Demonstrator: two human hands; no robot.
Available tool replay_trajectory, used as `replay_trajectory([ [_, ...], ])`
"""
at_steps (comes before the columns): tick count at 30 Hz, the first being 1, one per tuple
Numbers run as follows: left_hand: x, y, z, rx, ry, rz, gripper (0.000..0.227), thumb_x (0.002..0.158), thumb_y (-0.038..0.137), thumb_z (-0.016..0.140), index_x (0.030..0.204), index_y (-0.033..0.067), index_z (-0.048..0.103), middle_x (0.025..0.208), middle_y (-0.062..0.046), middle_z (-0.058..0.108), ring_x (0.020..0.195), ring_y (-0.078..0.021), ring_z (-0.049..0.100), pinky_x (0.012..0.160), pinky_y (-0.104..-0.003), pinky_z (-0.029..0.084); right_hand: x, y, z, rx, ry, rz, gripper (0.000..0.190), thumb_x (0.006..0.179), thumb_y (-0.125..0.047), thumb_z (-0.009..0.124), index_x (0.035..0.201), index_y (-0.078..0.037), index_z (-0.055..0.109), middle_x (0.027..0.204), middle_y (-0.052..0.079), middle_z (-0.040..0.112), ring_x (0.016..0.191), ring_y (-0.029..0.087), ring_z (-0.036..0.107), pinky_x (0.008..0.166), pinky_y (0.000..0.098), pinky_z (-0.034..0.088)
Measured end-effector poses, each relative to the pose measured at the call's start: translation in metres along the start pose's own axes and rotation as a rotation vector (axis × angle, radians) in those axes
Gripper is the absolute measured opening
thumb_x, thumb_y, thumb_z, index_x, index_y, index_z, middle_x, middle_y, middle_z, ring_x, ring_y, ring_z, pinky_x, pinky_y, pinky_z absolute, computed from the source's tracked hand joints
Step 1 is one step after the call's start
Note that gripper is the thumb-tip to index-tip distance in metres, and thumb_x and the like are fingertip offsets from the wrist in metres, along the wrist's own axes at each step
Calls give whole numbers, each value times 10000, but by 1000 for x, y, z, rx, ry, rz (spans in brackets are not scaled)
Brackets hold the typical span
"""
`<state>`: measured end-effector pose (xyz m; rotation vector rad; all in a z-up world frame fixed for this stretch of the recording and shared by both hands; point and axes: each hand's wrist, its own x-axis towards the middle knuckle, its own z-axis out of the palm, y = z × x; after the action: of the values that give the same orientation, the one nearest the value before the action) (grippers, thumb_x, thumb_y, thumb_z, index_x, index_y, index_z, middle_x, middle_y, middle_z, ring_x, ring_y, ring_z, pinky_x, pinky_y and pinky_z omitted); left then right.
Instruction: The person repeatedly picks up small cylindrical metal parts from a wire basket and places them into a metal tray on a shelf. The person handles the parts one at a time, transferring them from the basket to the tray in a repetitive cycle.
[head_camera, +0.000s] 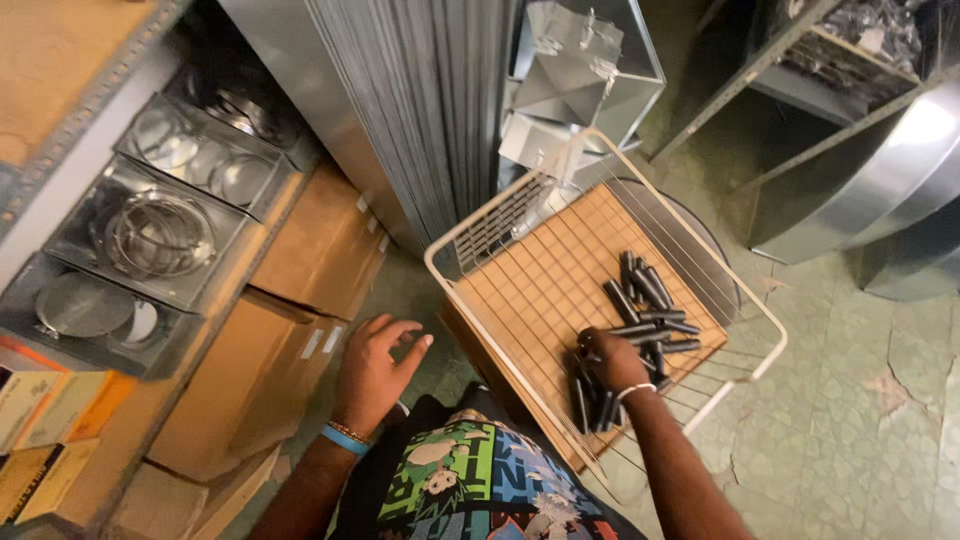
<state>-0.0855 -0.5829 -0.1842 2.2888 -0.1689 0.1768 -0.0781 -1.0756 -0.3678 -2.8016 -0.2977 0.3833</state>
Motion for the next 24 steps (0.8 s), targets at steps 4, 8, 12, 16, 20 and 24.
replay_trajectory([
  [4,21,-2,-33,-68,-12,19,284,958,343,940,1162,153,887,888,-90,795,856,-344,797,821,-465,640,33,-78,-79,754,96,247,771,841,4,932,1551,-153,678,1169,142,866,1097,329,840,1007,468,689],
  [8,36,5,-83,-187,-151,159,611,944,373,959,1500,201,774,1084,-36,760,997,-202,753,883,-364,626,78,-194,-143,1495,285,95,620,836,182,906,1385,-26,704,1028,189,874,923,209,844,970,360,686],
  [12,50,1,-145,-55,-222,355,848,987,490,926,1724,239,591,1247,-95,753,1151,-302,677,1001,-451,566,130,-313,-169,1738,2,44,434,924,99,867,1298,-86,748,1059,131,878,991,230,821,958,412,660],
  [16,44,-16,-196,-170,-105,405,614,1055,353,887,1606,155,700,940,-56,657,889,-282,685,849,-407,555,174,-414,-148,1872,-277,-28,355,1004,1,831,1340,-60,736,931,80,806,776,191,765,704,366,641],
  [20,25,-48,-233,-303,31,210,561,946,343,992,1470,250,814,874,7,733,675,-155,634,734,-334,586,201,-491,-134,1818,-426,-34,399,1009,-30,820,1397,-29,727,973,61,789,773,192,753,685,363,632],
  [24,14,-69,-263,-324,161,247,535,976,303,987,1467,191,806,979,-35,784,744,-160,656,724,-319,546,216,-559,-141,1812,-599,-113,401,1009,-33,827,1392,-24,709,875,37,784,729,171,730,634,310,558],
])
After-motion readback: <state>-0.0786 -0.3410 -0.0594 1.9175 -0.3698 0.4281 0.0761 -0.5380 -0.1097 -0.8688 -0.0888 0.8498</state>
